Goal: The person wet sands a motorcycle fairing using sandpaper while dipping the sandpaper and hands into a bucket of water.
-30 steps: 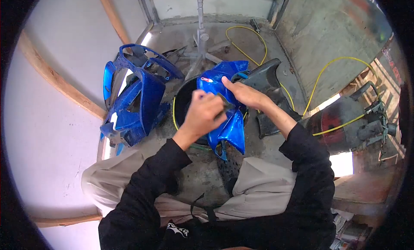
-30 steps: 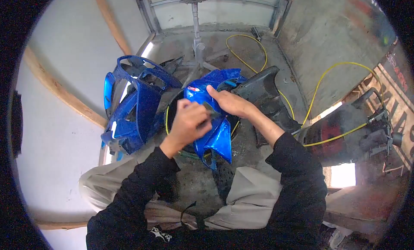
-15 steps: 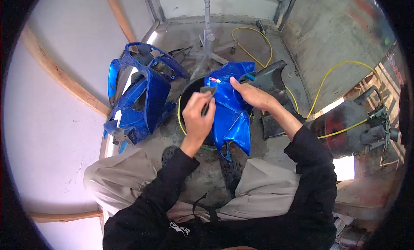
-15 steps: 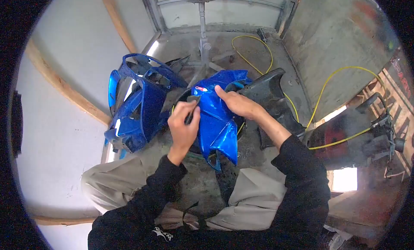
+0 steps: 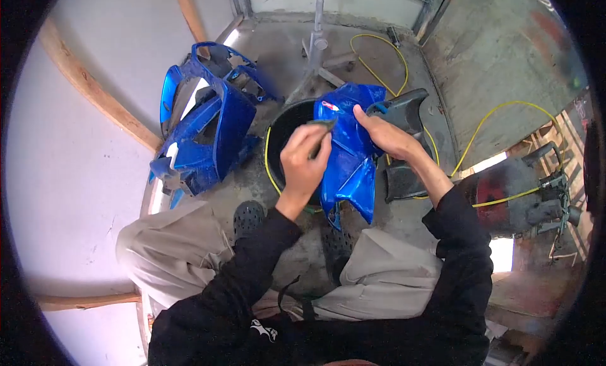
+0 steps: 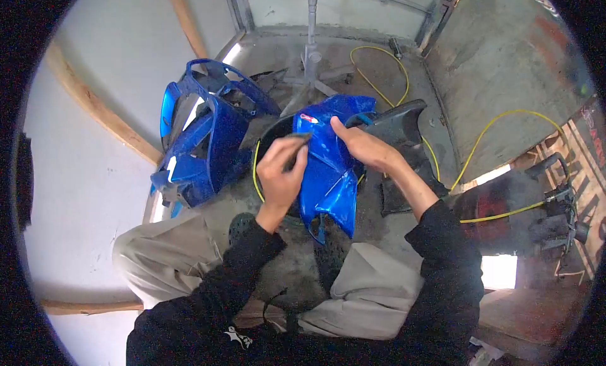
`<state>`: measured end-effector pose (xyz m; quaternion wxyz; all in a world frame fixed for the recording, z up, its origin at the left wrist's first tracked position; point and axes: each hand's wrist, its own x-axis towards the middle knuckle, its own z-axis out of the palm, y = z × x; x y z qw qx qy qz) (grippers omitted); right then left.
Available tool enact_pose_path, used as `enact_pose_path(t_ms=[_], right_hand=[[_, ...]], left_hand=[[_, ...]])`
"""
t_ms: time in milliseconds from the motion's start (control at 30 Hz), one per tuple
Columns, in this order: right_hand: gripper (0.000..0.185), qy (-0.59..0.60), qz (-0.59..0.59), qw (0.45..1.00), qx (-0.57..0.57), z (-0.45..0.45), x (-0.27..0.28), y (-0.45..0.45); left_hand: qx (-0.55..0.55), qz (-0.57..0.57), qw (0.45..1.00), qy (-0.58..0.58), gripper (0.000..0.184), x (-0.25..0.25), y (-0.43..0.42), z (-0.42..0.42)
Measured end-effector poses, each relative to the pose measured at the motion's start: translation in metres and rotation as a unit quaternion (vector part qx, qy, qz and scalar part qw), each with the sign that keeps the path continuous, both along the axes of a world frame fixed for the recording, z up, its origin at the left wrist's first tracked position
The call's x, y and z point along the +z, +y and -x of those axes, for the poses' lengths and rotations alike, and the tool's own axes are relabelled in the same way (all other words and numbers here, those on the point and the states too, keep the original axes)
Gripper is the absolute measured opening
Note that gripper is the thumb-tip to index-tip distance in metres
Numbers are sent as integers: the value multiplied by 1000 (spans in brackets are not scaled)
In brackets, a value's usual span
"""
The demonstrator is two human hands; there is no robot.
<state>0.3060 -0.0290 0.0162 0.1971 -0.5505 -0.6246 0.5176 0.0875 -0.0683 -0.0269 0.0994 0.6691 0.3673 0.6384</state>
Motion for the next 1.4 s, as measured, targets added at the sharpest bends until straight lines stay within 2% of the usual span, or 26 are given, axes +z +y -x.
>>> enact_pose_path(t_ms=[133, 200, 300, 400, 467, 533, 600, 700, 800, 967, 1200, 1267, 1400], right_hand=[[88, 48, 19, 998, 38, 2, 18, -3], [86, 27, 23, 999, 20, 5, 23, -6], [86, 15, 31, 999, 18, 1, 16, 2], [86, 1, 28, 1000, 6, -9, -9, 11], [86, 28, 56, 998, 8, -11, -10, 16], [91, 50, 23, 998, 7, -9, -8, 12], [94, 39, 0, 999, -2, -9, -4, 5], [93, -1, -9, 1000, -15, -12, -1, 0], [91, 9, 11, 1000, -2, -16, -4, 2], [91, 58, 33, 997, 24, -4, 13, -2], [86, 26, 17, 999, 20, -9, 10, 4], [87, 57, 43, 997, 17, -8, 9, 3], [89, 21, 7, 999, 29, -4, 20, -5]], left_hand=[[40, 31, 998, -35, 16, 20, 27, -5], [39, 29, 998, -37, 15, 12, 24, -7], [17, 25, 1000, -1, 16, -2, -12, -5], [56, 12, 998, 42, 19, 0, -12, -1], [71, 8, 997, 30, 20, 3, 11, -3], [98, 5, 995, 35, 21, 9, 35, -1], [55, 30, 997, 36, 26, 4, 38, -2], [7, 29, 995, 100, 34, -4, -13, -7], [33, 38, 991, 122, 35, -8, -22, -9], [4, 67, 992, 103, 39, 10, 36, -6], [16, 77, 991, 108, 44, -6, -31, -7], [10, 72, 991, 115, 42, -4, -12, -4], [6, 102, 989, 109, 38, 18, 22, -10]])
